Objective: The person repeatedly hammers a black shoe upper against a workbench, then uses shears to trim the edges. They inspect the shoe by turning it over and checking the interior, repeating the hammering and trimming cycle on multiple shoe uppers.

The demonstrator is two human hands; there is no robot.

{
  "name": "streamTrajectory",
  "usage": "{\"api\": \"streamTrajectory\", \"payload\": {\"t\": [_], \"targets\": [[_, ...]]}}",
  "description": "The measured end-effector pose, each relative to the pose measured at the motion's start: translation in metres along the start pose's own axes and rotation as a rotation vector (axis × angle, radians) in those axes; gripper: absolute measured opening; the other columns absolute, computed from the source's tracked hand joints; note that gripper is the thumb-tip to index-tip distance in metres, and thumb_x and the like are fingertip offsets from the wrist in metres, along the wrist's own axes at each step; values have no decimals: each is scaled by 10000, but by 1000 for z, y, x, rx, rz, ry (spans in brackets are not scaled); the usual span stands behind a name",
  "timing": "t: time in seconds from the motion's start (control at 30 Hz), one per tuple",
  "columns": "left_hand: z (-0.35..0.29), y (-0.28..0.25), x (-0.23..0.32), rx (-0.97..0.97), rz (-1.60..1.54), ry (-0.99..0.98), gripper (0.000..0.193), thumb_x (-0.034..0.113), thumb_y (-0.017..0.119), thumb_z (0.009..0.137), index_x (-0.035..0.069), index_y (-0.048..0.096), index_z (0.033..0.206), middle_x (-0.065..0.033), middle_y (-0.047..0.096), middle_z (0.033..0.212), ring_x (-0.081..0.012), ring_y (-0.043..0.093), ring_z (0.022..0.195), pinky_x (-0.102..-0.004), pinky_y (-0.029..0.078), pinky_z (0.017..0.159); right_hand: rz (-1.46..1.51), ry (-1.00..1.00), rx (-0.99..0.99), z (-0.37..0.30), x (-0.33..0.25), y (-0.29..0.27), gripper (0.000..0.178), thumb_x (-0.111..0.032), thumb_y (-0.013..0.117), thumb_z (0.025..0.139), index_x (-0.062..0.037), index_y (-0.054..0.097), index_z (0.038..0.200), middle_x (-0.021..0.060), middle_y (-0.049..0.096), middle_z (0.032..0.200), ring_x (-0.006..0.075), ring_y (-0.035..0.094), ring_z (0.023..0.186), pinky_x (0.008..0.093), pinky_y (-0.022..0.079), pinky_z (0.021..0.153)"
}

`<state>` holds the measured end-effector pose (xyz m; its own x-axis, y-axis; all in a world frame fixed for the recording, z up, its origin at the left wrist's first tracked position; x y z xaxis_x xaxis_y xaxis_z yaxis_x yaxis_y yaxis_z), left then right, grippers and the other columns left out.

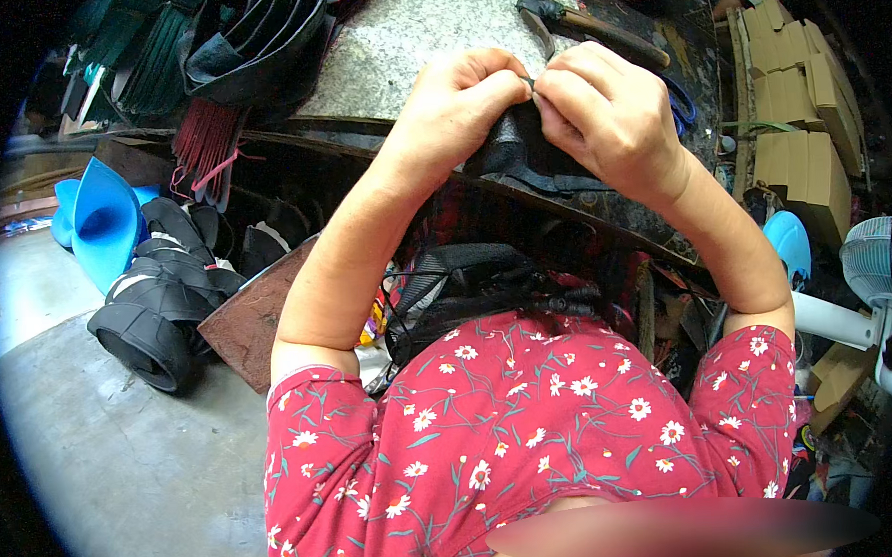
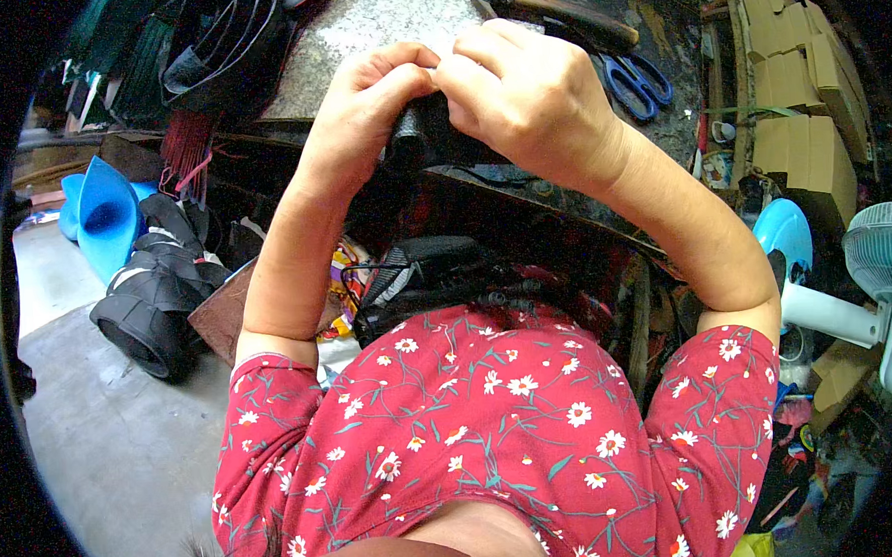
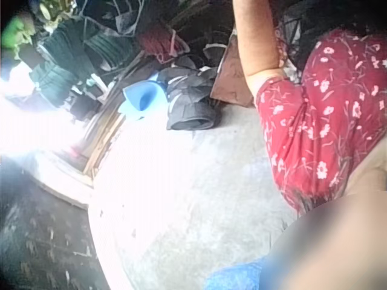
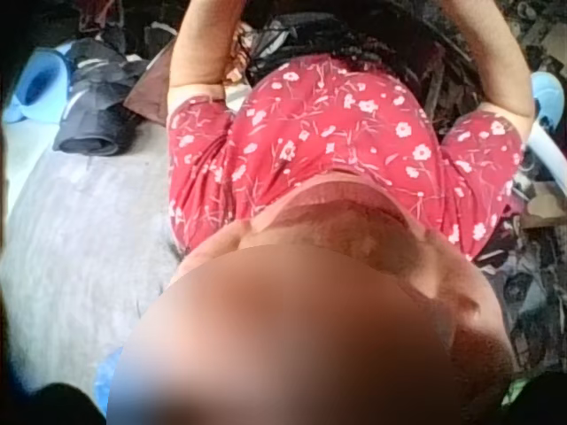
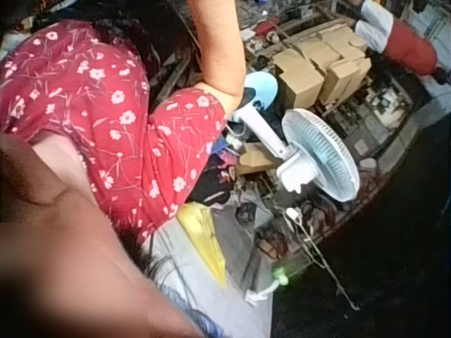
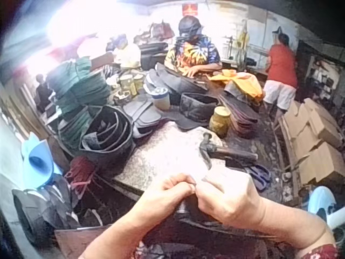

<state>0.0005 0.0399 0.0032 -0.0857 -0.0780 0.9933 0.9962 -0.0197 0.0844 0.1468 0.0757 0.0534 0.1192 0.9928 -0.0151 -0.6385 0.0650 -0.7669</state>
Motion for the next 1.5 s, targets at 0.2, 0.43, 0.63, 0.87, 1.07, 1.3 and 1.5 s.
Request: {"api": "streamTrajectory", "payload": {"t": [0.2,0.43,0.63,0.87,1.07,1.3,1.5], "targets": [[8,-11,-1,-17,-107,-86,244,204,574,866,-4,670,949,-36,661,843,-118,614,776,-258,484,749,-146,-53,33,4,-10,-3,175,-115,647,727,-44,628,885,81,621,876,250,640,791,336,548,680],[8,-9,1,-94,38,-92,226,233,606,953,24,684,991,12,667,881,-59,597,791,-212,471,736,21,121,-134,3,-4,-17,222,-36,705,796,0,687,1014,135,634,957,289,640,824,350,537,733],[2,-9,21,-135,199,95,143,157,647,925,18,669,953,36,623,849,-36,549,799,-207,441,707,401,424,-446,3,35,-3,236,-190,599,964,0,633,1100,118,611,921,237,608,882,321,474,819],[7,-14,9,-134,-62,-57,202,171,613,894,-15,686,926,11,650,790,-64,576,774,-215,459,749,1288,781,-424,-4,34,17,199,-213,607,982,-21,627,936,-84,560,837,12,475,776,213,408,692],[6,-15,20,-167,154,42,212,192,633,931,-3,699,982,14,652,866,-53,561,804,-216,456,750,1190,834,-462,-3,37,10,260,-263,619,978,-21,654,892,-81,574,813,6,486,779,195,400,702],[12,-32,20,-143,-91,-21,185,205,684,908,28,673,958,19,645,844,-47,583,759,-200,461,687,1243,759,-502,-13,48,-7,285,-251,622,973,9,667,1080,-45,635,971,38,537,910,217,441,846],[16,-64,11,-120,-170,-77,186,214,655,932,31,665,956,21,643,842,-41,590,741,-196,465,675,1215,848,-511,-30,64,0,261,-229,652,938,1,647,1062,-47,612,963,39,518,912,216,419,850]]}}
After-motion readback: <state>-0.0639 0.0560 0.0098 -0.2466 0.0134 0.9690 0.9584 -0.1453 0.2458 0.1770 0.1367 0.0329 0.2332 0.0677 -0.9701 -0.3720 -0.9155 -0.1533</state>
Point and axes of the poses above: each hand's wrist, its own z-axis towards the middle knuckle, its own y-axis out of the palm, x = y × z, the point moved 4 cm from there along z, towards the middle knuckle
